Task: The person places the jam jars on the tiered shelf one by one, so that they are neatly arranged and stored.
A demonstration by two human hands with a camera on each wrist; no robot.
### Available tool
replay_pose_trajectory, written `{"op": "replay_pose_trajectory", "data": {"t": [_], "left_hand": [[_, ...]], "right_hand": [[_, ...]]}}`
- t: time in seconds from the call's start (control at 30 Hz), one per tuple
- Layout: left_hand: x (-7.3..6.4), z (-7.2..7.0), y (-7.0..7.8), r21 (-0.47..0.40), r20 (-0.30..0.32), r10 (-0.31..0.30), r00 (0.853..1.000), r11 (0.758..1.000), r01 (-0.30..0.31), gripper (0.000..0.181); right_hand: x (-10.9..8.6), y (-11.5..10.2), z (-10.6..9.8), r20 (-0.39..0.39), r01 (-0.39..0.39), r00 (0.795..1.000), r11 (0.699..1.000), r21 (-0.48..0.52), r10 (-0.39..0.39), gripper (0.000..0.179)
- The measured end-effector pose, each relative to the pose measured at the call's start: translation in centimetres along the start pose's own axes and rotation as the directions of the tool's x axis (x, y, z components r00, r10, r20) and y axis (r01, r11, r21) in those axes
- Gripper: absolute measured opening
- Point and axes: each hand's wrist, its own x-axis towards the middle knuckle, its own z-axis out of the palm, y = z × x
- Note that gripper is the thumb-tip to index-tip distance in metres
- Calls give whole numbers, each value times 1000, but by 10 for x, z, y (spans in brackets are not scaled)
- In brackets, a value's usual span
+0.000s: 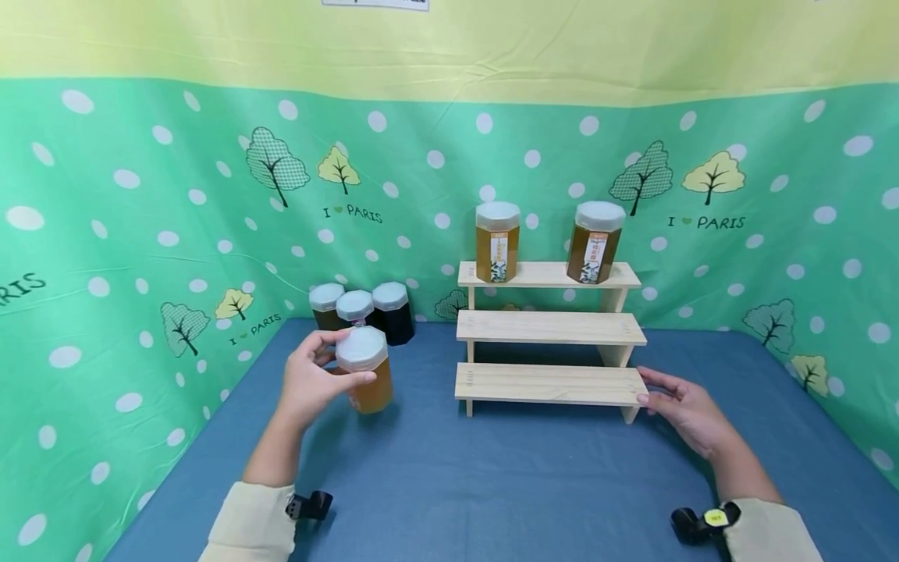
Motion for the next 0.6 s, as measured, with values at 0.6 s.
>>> {"op": "replay_pose_trajectory", "data": {"t": [0.6], "left_hand": [[-4, 24, 25, -87, 72, 106, 992, 991, -99, 67]], "right_hand": [[0, 2, -1, -4, 22, 1000, 1000, 3, -22, 73]]}}
